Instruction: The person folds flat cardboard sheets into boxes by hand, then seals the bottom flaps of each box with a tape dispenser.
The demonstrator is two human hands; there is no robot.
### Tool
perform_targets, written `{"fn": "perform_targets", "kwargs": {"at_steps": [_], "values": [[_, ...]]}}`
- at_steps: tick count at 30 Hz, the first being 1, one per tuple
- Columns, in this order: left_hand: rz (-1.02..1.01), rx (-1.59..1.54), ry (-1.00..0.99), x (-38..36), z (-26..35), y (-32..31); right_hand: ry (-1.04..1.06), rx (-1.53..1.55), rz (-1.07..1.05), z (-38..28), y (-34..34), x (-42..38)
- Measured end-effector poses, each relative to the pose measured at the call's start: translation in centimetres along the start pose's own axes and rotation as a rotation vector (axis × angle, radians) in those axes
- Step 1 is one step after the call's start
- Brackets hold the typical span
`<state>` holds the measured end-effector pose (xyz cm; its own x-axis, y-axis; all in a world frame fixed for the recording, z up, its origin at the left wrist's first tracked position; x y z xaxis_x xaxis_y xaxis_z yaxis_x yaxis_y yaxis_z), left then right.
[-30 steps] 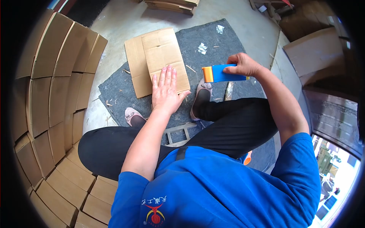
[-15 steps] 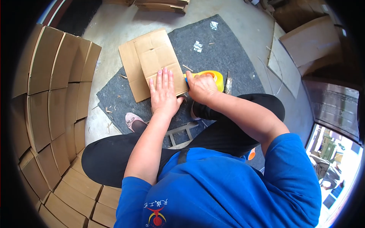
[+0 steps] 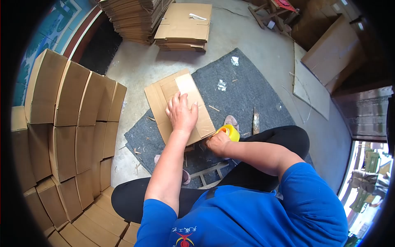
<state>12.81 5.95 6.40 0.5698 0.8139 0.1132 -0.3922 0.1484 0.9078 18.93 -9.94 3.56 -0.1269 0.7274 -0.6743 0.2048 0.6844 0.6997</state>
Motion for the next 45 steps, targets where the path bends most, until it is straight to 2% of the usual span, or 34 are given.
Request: {"fn": "perform_targets", "kwargs": {"at_steps": [1, 3, 4, 6, 7, 10, 13, 15, 19, 24, 27, 29, 31, 32, 34, 35, 37, 39, 42, 45], "values": [[-0.013, 0.063, 0.004, 2.0, -0.7, -0.2, -0.03, 0.114, -0.062, -0.5, 1.5, -0.5], [-0.008, 0.216, 0.009, 5.5, -2.3, -0.8, -0.093, 0.272, -0.057, -0.5, 2.3, -0.4], [-0.154, 0.179, 0.046, 7.0, -3.5, -0.6, -0.095, 0.332, -0.046, -0.2, 2.3, -0.2], [-0.261, 0.113, 0.054, 8.3, -5.8, -0.3, -0.128, 0.342, -0.04, 1.1, 2.6, 0.2], [-0.224, 0.12, 0.063, 8.4, -6.3, 0.7, -0.157, 0.356, -0.053, 1.2, 3.5, -0.2], [-0.07, 0.151, 0.276, 6.3, -8.8, 1.8, -0.306, 0.336, 0.03, 3.0, 5.3, -0.9], [0.15, -0.029, 0.438, 2.0, -13.0, 1.2, -0.327, 0.295, 0.078, 5.1, 7.9, -2.2], [0.183, -0.275, 0.62, -1.3, -14.6, 0.5, -0.344, 0.283, 0.102, 6.3, 8.7, -2.3], [0.281, -0.559, 0.93, -6.5, -12.0, 0.4, -0.363, 0.258, 0.182, 7.1, 9.3, -1.7], [0.356, -0.69, 0.912, -7.6, -13.0, -1.2, -0.493, 0.253, 0.173, 8.2, 10.0, -2.3], [0.385, -0.695, 0.887, -7.9, -13.6, -1.5, -0.582, 0.271, 0.3, 8.9, 13.2, -5.3], [0.324, -0.734, 0.898, -8.2, -13.4, -1.4, -0.606, 0.273, 0.404, 9.2, 15.6, -7.5], [0.353, -0.649, 0.901, -8.2, -14.0, -2.1, -0.465, 0.335, 0.511, 8.3, 17.9, -10.1], [0.429, -0.408, 0.825, -8.2, -15.0, -3.2, -0.382, 0.377, 0.564, 7.9, 18.4, -10.8], [0.523, -0.367, 0.624, -8.2, -10.7, 1.0, -0.212, 0.505, 0.609, 5.7, 19.6, -12.3], [0.403, -0.665, 0.628, -7.9, -9.7, 1.2, -0.129, 0.59, 0.601, 4.3, 20.1, -12.9], [-0.033, -1.213, 0.675, -8.1, -5.5, 4.9, 0.023, 0.701, 0.539, 2.6, 20.0, -12.8], [-0.263, -1.597, 0.608, -8.4, -3.6, 6.2, 0.144, 0.79, 0.452, 1.7, 19.5, -12.0], [-0.352, -1.787, 0.566, -8.6, -2.7, 8.1, 0.184, 0.762, 0.379, 0.6, 18.5, -10.5], [-0.375, -1.74, 0.59, -8.9, -3.9, 7.4, 0.165, 0.774, 0.326, 0.8, 17.5, -9.4]]}}
Point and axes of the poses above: each hand's wrist, its own x-axis towards the middle knuckle, its own y-axis out of the back of the hand, z = x × y, the point moved 1 cm from there along x, towards the middle knuckle, and after that the axes turned 8 degrees about x, right-handed, at the moved point
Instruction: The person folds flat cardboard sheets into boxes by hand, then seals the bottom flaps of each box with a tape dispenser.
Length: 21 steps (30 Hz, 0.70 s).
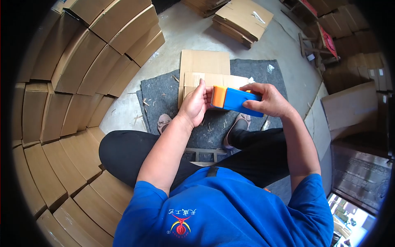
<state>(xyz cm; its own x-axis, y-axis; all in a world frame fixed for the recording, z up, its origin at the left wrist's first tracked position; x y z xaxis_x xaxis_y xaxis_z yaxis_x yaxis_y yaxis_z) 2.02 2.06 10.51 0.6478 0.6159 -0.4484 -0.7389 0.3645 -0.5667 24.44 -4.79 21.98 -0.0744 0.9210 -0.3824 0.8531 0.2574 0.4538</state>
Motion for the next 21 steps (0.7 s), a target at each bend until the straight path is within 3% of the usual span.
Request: {"fn": "perform_targets", "kwargs": {"at_steps": [2, 7, 10, 11, 16, 19, 21], "values": [[0.017, 0.044, 0.026, 0.1, -0.6, 0.8, 0.004, 0.008, -0.013, 0.6, 0.0, 0.4], [-0.198, -0.391, 0.183, 0.3, -2.3, 2.4, -0.057, 0.261, -0.06, 2.5, -0.9, 1.4], [0.034, -0.207, 0.166, 0.1, -3.0, 2.1, -0.126, 0.159, -0.01, 1.9, -2.3, 2.0], [0.211, -0.124, 0.189, 0.1, -3.0, 2.1, -0.128, 0.086, -0.002, 1.4, -2.7, 2.2], [0.392, 0.061, -0.017, 0.7, 0.5, 6.2, -0.102, -0.081, 0.022, -1.6, -1.9, 3.8], [0.645, 0.166, -0.031, 1.8, 2.1, 10.0, -0.109, -0.224, 0.024, -2.9, -1.4, 5.7], [0.662, 0.173, -0.014, 2.7, 2.2, 11.7, -0.207, -0.415, 0.053, -3.3, -1.8, 7.2]]}}
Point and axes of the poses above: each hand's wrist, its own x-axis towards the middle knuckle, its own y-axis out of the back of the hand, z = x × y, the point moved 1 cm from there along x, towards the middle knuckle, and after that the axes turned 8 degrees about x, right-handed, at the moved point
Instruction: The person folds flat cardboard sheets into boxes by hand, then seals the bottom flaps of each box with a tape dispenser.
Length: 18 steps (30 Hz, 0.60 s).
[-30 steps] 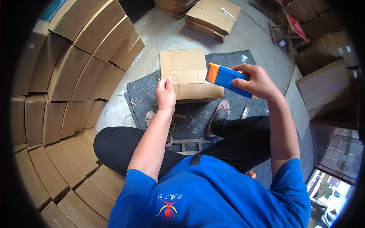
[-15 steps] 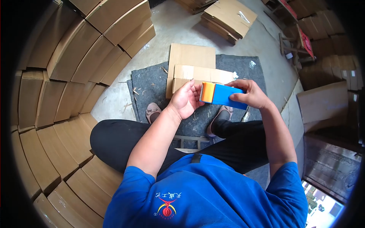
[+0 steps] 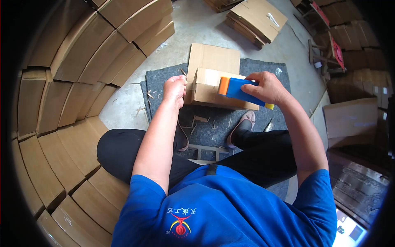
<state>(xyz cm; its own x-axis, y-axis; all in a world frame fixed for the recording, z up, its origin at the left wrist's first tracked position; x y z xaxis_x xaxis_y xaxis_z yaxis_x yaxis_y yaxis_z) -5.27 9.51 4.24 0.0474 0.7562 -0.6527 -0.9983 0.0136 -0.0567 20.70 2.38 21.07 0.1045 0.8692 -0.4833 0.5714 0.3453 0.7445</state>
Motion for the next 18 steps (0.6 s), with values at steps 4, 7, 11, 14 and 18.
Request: {"fn": "perform_targets", "kwargs": {"at_steps": [4, 7, 11, 14, 18], "values": [[-0.012, 0.016, -0.031, 1.5, -0.7, -0.1, -0.017, -0.117, -0.013, -1.0, -0.5, 2.0], [0.001, 0.033, -0.058, 2.1, -1.4, 0.0, -0.038, -0.124, -0.012, -0.6, -1.1, 3.3], [0.039, 0.038, -0.039, 2.4, -1.9, -0.3, -0.047, -0.15, -0.026, -0.8, -1.3, 4.3], [0.069, 0.037, -0.03, 2.3, -2.4, -0.6, -0.052, -0.19, -0.035, -1.5, -1.5, 4.6], [0.101, 0.093, -0.028, 4.4, -5.0, -0.8, -0.078, -0.283, -0.034, -3.1, -2.6, 4.7]]}}
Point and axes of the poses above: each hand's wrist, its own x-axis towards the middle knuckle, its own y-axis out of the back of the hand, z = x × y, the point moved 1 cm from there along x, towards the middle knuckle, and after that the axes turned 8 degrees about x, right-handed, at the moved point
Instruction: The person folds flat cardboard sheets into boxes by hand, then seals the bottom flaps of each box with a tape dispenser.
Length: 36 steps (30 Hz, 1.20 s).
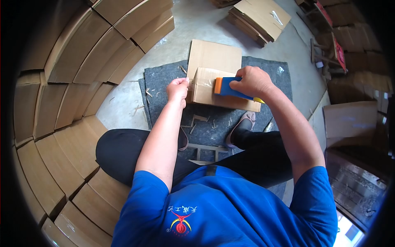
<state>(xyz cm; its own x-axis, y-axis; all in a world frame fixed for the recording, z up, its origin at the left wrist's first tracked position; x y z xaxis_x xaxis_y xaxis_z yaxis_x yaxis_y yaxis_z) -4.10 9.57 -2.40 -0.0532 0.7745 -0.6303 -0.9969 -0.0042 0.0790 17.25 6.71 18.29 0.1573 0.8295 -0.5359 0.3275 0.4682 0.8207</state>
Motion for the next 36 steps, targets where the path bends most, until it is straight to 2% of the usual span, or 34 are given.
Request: {"fn": "perform_targets", "kwargs": {"at_steps": [3, 7, 9, 10, 12, 13, 16, 17, 19, 20, 24, 29, 33, 36], "values": [[-0.158, -0.282, 0.185, 1.2, -2.0, -1.0, -0.023, -0.048, 0.002, -1.0, -0.3, -0.1], [-0.261, -0.408, 0.233, 2.0, -2.6, -1.0, -0.034, -0.037, 0.022, -0.8, -0.4, -0.2], [0.12, 0.016, 0.31, 1.5, -2.4, -1.2, -0.019, -0.027, 0.033, -0.3, -0.6, -0.3], [0.253, 0.105, 0.377, 0.7, -2.0, -0.1, -0.012, -0.02, 0.042, -0.2, -0.7, -0.3], [0.537, 0.093, 0.253, 0.0, -2.8, 2.3, -0.005, -0.019, 0.055, 0.2, -0.9, -0.3], [0.555, 0.079, -0.005, -0.3, -2.5, 2.0, -0.006, -0.018, 0.062, 0.5, -1.0, -0.5], [0.259, 0.426, -0.549, -3.5, -1.3, -1.3, 0.015, -0.007, 0.064, 0.5, -1.1, -0.7], [0.156, 0.554, -0.56, -4.7, -0.5, -2.6, 0.013, -0.001, 0.068, 0.5, -0.9, -0.7], [0.138, 0.642, -0.369, -5.0, 0.1, -4.4, 0.013, -0.011, 0.022, 0.5, -0.7, -0.5], [-0.013, 0.645, -0.244, -4.3, 0.9, -4.0, 0.005, -0.007, 0.023, 0.6, -0.7, -0.5], [-0.278, 0.413, -0.216, -1.5, -0.8, -3.0, 0.011, -0.014, -0.042, 0.7, 0.1, 0.2], [-0.204, 0.465, -0.224, -1.9, -0.8, -2.9, 0.073, 0.072, -0.15, 3.9, 1.6, 0.0], [-0.271, 0.397, -0.112, -2.3, -0.4, -2.8, 0.083, 0.153, -0.116, 10.1, 2.4, -1.7], [-0.263, 0.31, -0.133, -2.6, -0.4, -2.8, 0.046, 0.203, -0.115, 16.1, 2.4, -2.8]]}}
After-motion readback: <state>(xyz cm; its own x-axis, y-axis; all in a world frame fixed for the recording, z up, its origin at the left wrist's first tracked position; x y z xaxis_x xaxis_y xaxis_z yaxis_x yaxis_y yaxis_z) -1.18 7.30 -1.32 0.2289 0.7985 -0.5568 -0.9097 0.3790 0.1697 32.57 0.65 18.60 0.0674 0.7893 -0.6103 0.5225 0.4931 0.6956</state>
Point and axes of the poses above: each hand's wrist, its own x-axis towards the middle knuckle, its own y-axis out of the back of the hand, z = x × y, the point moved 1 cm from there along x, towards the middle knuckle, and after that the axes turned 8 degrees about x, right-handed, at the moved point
